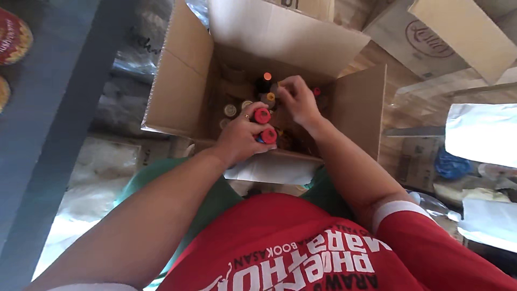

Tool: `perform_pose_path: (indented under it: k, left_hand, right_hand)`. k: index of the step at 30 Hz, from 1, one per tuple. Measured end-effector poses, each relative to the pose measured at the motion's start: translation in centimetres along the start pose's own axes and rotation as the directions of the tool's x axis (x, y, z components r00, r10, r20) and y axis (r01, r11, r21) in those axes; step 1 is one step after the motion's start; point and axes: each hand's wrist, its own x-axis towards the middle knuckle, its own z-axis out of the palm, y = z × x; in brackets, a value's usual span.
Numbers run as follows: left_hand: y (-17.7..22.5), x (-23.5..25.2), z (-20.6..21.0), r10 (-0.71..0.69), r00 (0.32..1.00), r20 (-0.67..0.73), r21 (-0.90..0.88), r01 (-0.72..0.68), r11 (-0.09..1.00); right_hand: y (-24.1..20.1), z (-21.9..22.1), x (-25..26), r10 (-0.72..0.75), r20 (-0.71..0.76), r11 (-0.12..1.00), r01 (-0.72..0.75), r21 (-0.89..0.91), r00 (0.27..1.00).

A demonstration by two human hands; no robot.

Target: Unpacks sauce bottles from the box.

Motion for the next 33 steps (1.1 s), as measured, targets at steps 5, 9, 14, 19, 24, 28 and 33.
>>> perform_pose_path:
  k: [5,9,14,19,24,28,33]
  left_hand:
    - [-0.4,0.2,-0.1,-0.067,0.998,0.002,-0.011,0.067,0.998]
    - [-0.5,0.1,-0.3,-0.114,0.993,0.007,0.048,0.114,0.992]
    - [-0.6,-0.2,-0.7,-0.211,0.978,0.008,0.054,0.21,0.976]
    - [-1.0,0.3,-0.7,-0.294,0.955,0.029,0.077,0.291,0.954]
    - [-1.5,0.4,-0.3,-0.289,0.957,0.025,0.069,0.286,0.956]
    - [-1.4,0.5,0.1,-0.297,0.954,0.027,0.039,0.296,0.954]
    - [-1.6,1.0,0.3,-0.312,0.949,0.034,0.021,0.312,0.95]
  right_hand:
    - [9.0,0.0,3.4,0.45,-0.084,0.868,-0.458,-0.193,0.889]
    - [12.5,2.3,4.0,0.444,-0.021,0.863,-0.434,-0.259,0.896]
    - [13.1,3.4,4.6,0.489,0.058,0.822,-0.437,-0.364,0.87]
    - [13.5,3.3,3.3,0.582,-0.157,0.775,-0.603,-0.19,0.798]
    - [13.3,1.7,3.6,0.641,-0.333,0.719,-0.693,-0.058,0.692]
    - [14.2,1.7,3.9,0.642,-0.379,0.712,-0.701,-0.026,0.667]
    - [14.8,1.4,4.9,0.688,-0.362,0.653,-0.754,-0.071,0.629]
